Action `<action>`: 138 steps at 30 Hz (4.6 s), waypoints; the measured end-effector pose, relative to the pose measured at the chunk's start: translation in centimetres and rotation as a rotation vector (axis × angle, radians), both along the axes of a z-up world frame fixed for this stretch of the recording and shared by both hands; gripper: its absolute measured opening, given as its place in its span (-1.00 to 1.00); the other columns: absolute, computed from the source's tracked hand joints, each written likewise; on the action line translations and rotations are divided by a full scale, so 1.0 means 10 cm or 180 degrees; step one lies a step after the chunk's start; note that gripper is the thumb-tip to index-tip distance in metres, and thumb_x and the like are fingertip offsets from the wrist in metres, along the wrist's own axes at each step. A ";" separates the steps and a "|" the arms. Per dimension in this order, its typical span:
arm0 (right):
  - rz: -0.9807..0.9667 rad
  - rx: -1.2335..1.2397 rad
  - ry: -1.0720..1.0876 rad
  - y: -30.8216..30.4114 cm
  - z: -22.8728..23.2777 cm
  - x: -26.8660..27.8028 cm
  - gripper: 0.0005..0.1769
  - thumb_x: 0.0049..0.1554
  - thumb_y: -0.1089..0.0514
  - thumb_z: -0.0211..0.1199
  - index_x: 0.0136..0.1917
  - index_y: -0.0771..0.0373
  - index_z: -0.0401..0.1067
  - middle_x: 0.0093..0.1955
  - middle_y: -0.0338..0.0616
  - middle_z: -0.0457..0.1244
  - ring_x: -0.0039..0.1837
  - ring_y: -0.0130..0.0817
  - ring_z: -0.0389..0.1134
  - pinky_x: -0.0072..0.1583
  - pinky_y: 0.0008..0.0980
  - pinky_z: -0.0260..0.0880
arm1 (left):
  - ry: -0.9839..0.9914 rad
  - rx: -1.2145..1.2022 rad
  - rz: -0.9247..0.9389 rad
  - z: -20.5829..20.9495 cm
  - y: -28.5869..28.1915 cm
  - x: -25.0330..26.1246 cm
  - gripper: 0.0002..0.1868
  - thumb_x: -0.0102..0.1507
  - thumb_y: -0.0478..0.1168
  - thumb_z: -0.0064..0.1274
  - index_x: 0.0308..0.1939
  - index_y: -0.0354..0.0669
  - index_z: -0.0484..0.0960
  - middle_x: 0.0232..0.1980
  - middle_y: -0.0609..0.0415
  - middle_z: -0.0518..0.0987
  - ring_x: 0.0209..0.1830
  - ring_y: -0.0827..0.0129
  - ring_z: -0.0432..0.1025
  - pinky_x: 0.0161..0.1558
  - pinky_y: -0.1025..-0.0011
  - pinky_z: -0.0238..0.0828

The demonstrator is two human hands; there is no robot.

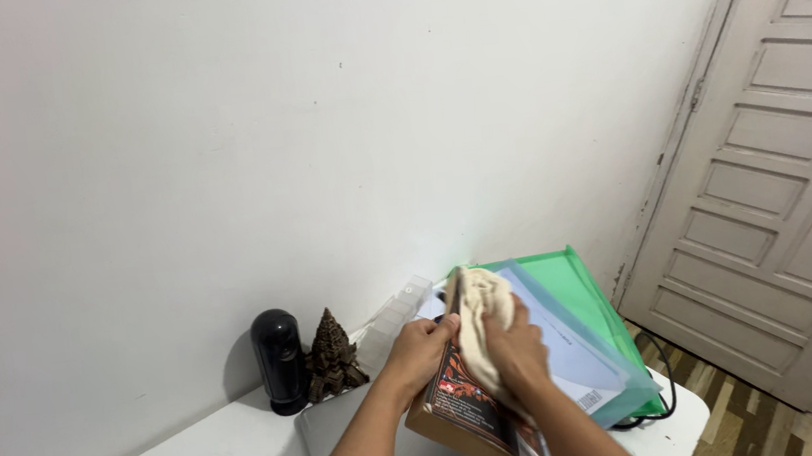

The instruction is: The person wipes a white desk surface and various objects using a cloth. They clean a yellow alarm clock, a small potted plant, a stack of books, a pen, a clear plastic organizer, and a black cylindrical object. The person moves items aside to wipe the desk and then returns them.

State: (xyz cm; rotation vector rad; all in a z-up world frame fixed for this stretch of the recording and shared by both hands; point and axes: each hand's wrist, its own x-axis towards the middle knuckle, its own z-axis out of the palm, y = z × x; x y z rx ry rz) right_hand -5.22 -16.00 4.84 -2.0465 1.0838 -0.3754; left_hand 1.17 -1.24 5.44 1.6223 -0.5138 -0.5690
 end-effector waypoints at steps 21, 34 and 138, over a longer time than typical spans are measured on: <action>0.0036 0.0501 -0.0259 -0.68 -0.75 -0.49 -0.14 -0.05 -0.05 0.47 0.44 0.18 0.25 0.20 0.13 0.40 0.18 -0.03 0.47 0.19 -0.15 0.48 | 0.0792 -0.0214 0.0362 -0.44 0.01 -0.04 -0.52 0.27 -0.09 0.16 0.11 -0.22 0.31 -0.12 -0.17 0.65 -0.14 0.18 0.67 -0.02 0.33 0.66; 0.0364 -0.0087 0.0449 -0.08 -0.27 -0.36 0.04 -0.03 -0.13 0.38 0.63 -0.03 0.03 0.13 0.15 0.45 0.10 0.10 0.59 0.24 -0.10 0.57 | 0.1053 -0.0500 0.0892 -0.28 0.60 -0.37 -0.56 0.26 -0.21 0.08 0.16 -0.35 0.43 -0.20 -0.14 0.69 -0.41 0.32 0.62 -0.32 0.41 0.61; 0.2343 -0.1707 0.0774 -2.39 -1.28 1.61 -0.25 0.10 0.19 0.30 0.52 -0.05 0.18 0.60 -0.37 0.00 0.66 -0.28 -0.15 0.60 -0.07 -0.25 | -0.1943 0.3103 0.0004 -1.62 -2.35 1.62 -0.59 0.34 -0.28 -0.02 0.29 -0.17 0.43 0.38 0.00 0.33 0.46 0.12 0.18 0.44 0.10 0.18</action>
